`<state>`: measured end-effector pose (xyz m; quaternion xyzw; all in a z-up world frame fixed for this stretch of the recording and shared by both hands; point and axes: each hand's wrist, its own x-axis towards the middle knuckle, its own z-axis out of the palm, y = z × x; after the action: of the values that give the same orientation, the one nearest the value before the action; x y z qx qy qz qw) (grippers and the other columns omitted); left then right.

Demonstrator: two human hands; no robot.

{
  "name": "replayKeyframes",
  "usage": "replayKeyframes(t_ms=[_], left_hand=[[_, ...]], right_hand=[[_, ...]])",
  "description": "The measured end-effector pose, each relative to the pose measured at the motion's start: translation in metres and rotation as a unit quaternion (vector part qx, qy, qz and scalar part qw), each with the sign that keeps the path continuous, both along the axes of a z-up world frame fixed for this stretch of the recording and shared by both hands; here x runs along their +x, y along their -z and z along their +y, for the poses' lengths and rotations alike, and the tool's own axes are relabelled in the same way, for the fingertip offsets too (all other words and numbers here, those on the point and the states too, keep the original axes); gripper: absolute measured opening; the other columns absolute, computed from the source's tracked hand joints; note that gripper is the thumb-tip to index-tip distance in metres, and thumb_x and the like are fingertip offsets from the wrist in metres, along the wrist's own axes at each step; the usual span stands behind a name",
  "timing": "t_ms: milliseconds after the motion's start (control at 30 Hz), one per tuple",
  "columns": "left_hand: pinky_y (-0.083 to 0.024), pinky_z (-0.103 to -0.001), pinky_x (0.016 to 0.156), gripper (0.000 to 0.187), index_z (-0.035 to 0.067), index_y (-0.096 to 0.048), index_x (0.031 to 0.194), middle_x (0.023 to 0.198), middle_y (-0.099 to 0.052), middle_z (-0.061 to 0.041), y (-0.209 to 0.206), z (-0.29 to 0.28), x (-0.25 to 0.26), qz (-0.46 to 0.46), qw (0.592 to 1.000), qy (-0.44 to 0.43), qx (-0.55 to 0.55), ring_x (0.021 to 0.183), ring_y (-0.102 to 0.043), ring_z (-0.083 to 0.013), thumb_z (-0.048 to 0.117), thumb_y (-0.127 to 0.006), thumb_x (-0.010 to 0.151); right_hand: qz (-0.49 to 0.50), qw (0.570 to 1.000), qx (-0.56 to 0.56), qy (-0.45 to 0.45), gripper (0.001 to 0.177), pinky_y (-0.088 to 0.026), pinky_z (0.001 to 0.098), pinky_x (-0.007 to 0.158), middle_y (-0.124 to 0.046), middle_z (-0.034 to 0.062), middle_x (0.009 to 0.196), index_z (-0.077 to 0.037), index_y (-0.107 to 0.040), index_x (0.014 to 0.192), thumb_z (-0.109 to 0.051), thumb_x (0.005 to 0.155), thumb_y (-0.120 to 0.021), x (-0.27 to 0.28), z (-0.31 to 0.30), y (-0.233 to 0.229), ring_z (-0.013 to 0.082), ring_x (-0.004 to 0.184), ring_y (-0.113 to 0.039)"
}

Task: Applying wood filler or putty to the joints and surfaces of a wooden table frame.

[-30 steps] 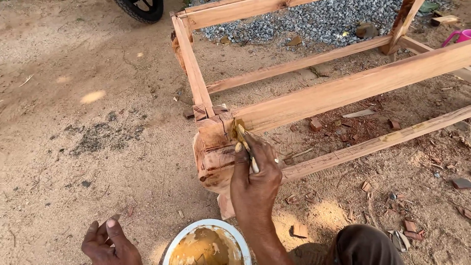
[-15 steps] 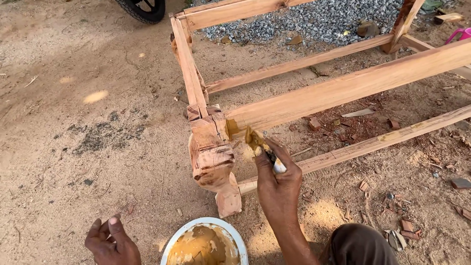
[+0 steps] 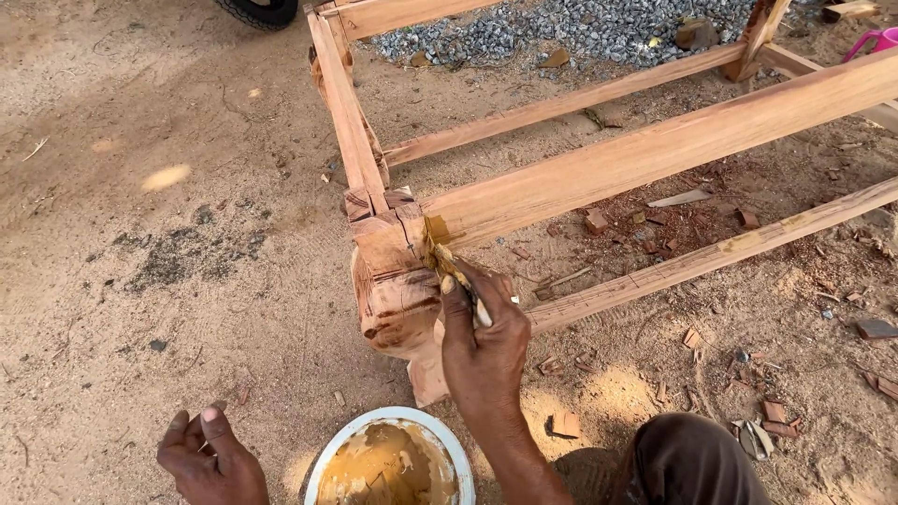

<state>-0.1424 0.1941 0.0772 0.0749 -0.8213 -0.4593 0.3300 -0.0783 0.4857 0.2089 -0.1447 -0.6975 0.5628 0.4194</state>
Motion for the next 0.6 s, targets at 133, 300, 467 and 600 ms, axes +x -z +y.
replayKeyframes(t_ms=[133, 300, 467, 600], left_hand=[[-0.057, -0.037, 0.074, 0.044, -0.011, -0.039, 0.138, 0.105, -0.070, -0.027, -0.002, 0.008, 0.002, 0.005, 1.000, 0.017, -0.002, 0.095, -0.071, -0.0273, 0.028, -0.050, 0.119], [-0.055, -0.036, 0.077, 0.047, -0.012, -0.039, 0.138, 0.106, -0.068, -0.027, 0.012, -0.006, 0.001, -0.009, 1.000, -0.004, -0.021, 0.097, -0.068, -0.0282, 0.029, -0.051, 0.118], [-0.056, -0.035, 0.081, 0.048, -0.013, -0.038, 0.140, 0.109, -0.069, -0.027, 0.012, -0.013, 0.004, -0.023, 0.999, -0.024, -0.024, 0.102, -0.069, -0.0282, 0.029, -0.049, 0.119], [-0.059, -0.037, 0.081, 0.047, -0.013, -0.038, 0.140, 0.109, -0.069, -0.028, 0.003, -0.005, 0.005, -0.029, 0.999, -0.024, -0.009, 0.102, -0.071, -0.0297, 0.028, -0.050, 0.120]], right_hand=[[-0.031, 0.994, -0.041, -0.094, 0.029, -0.046, 0.0225, 0.047, -0.071, 0.0074, 0.093, -0.007, -0.075, 0.122, -0.004, 0.095, -0.064, 0.006, 0.036, -0.012, 0.0077, 0.061, -0.055], [-0.009, 0.989, -0.073, -0.128, 0.027, -0.056, 0.0205, 0.055, -0.078, 0.0043, 0.086, -0.005, -0.074, 0.122, -0.006, 0.096, -0.067, 0.017, 0.064, -0.010, 0.0035, 0.070, -0.068], [-0.035, 0.986, -0.152, -0.063, 0.033, -0.047, 0.0269, 0.046, -0.075, 0.0125, 0.078, -0.002, -0.073, 0.129, -0.006, 0.097, -0.064, 0.022, 0.034, -0.009, 0.0125, 0.058, -0.061], [-0.014, 0.998, -0.062, 0.002, 0.034, -0.060, 0.0296, 0.053, -0.067, 0.0175, 0.096, 0.004, -0.067, 0.128, -0.005, 0.096, -0.059, 0.018, 0.011, -0.030, 0.0157, 0.076, -0.067]])
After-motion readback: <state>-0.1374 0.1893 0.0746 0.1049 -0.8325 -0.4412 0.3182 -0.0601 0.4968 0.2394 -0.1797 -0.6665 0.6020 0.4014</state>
